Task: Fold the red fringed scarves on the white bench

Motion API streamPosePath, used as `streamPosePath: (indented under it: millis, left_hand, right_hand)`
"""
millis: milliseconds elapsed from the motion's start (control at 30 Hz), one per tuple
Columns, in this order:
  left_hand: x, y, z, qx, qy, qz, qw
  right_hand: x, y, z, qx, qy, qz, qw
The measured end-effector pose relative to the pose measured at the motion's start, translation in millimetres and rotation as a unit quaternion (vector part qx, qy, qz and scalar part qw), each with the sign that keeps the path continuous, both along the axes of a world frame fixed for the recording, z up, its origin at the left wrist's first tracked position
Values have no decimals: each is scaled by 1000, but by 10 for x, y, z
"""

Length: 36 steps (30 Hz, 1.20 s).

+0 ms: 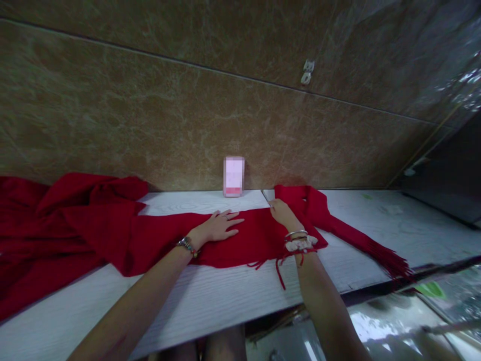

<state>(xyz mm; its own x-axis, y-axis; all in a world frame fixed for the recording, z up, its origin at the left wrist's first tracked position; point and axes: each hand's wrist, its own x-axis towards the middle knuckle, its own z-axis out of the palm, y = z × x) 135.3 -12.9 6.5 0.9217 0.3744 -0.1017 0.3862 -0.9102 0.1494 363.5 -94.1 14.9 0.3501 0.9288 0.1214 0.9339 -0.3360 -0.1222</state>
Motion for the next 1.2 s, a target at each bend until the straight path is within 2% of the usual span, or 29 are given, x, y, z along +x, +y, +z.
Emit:
streamPosePath:
  millis: [100,233,333,433,533,700,833,1000,1100,1200]
  left_hand:
    - [-6,-8,18,2,10,-3,1000]
    - [-6,-24,36,-2,17,-2,1000]
    - [14,-21,36,9,19,-2,1000]
    - [-10,-20,46,45,16,8,999]
    - [-171,-80,87,78,-2,2,997]
    - [-620,-348,133,81,-60,-90,991]
    - [-765,-455,105,135,-72,-109,982]
    - [-756,-381,86,225,-77,-59,970]
    - [-834,-338,113,278,-111,18,954]
    - [-963,-305,210,318,-160,109,928]
  right_hand:
    - [-79,38,-27,-63,24,45,997]
    - [1,-40,-36,-121,38,-24,992]
    - [10,-36,-31,-115,30,-55,991]
    - [-108,50,-59,-68,11,1,998]
    - [-235,128,-116,-83,12,62,995]
    - [-262,164,-160,-121,19,58,991]
    - [-262,155,-146,-118,15,57,991]
    - [-302,98,-160,-85,-10,65,994]
    - [-301,77,-203,-52,-29,68,996]
    - [-282,77,-255,-10,-43,71,996]
